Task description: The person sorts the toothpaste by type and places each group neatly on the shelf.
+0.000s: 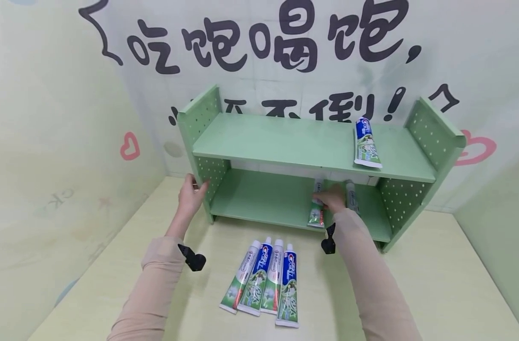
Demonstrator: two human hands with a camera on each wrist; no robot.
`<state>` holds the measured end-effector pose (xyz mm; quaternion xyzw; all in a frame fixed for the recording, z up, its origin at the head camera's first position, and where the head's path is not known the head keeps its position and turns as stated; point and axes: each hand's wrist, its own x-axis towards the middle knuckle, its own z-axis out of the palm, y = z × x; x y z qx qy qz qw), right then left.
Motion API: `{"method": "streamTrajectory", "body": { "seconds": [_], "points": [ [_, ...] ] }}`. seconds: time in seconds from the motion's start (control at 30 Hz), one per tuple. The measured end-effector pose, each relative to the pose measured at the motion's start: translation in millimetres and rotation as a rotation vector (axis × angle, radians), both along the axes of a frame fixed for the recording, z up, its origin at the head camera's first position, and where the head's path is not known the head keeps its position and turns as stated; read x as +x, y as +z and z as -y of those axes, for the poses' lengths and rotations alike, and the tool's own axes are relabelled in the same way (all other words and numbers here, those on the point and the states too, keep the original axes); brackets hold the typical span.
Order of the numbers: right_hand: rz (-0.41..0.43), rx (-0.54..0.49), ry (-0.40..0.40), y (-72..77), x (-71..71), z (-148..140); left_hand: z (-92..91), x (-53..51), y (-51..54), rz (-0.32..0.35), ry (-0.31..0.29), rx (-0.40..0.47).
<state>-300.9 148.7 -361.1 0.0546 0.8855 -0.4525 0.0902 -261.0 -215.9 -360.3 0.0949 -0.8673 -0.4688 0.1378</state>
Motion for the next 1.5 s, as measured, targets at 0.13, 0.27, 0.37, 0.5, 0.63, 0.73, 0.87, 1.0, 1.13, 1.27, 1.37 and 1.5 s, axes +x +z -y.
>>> {"method": "streamTrajectory", "body": {
  "seconds": [0.13, 0.27, 0.37, 0.5, 0.63, 0.73, 0.87, 1.0, 1.13, 1.27, 1.37, 1.5],
  "points": [
    [-0.014, 0.017, -0.001, -1.0, -3.5, -1, 0.0, -0.6, 0.2, 0.001, -0.003, 0.008],
    [-0.012, 0.031, 0.002, -1.1, -4.5, -1, 0.4, -0.5, -0.3, 0.000, 0.002, 0.002],
    [0.000, 0.030, 0.004, -2.7, -5.7, -3, 0.7, -0.5, -0.7, -0.007, 0.009, -0.005],
    [0.027, 0.036, 0.004, -6.3, -9.5, -7, 1.0, -1.3, -0.4, -0.017, 0.009, -0.018],
    [0.032, 0.045, 0.002, -9.4, -11.9, -10, 0.0, -1.1, -0.6, -0.021, 0.006, -0.013],
    [0.028, 0.047, -0.004, -10.6, -14.2, -10, 0.2, -0.7, 0.2, -0.022, 0.008, -0.004],
    [0.031, 0.044, -0.005, -12.0, -15.9, -10, 0.1, -0.1, 0.4, -0.018, 0.006, -0.005],
    [0.041, 0.039, -0.007, -13.2, -16.4, -10, -0.9, -1.1, -1.5, -0.026, 0.004, -0.014],
    [0.049, 0.011, -0.013, -13.4, -15.8, -12, -2.3, -3.2, -2.0, -0.046, -0.003, -0.022],
    [0.038, -0.014, -0.007, -12.8, -14.1, -12, -2.7, -4.8, -2.9, -0.053, -0.001, -0.020],
    [0.012, -0.015, 0.006, -11.5, -11.7, -11, -2.1, -4.6, -3.8, -0.050, 0.004, -0.011],
    [-0.030, -0.024, 0.020, -9.1, -7.5, -10, -1.0, -3.4, -4.4, -0.040, 0.008, -0.001]
  ]
}}
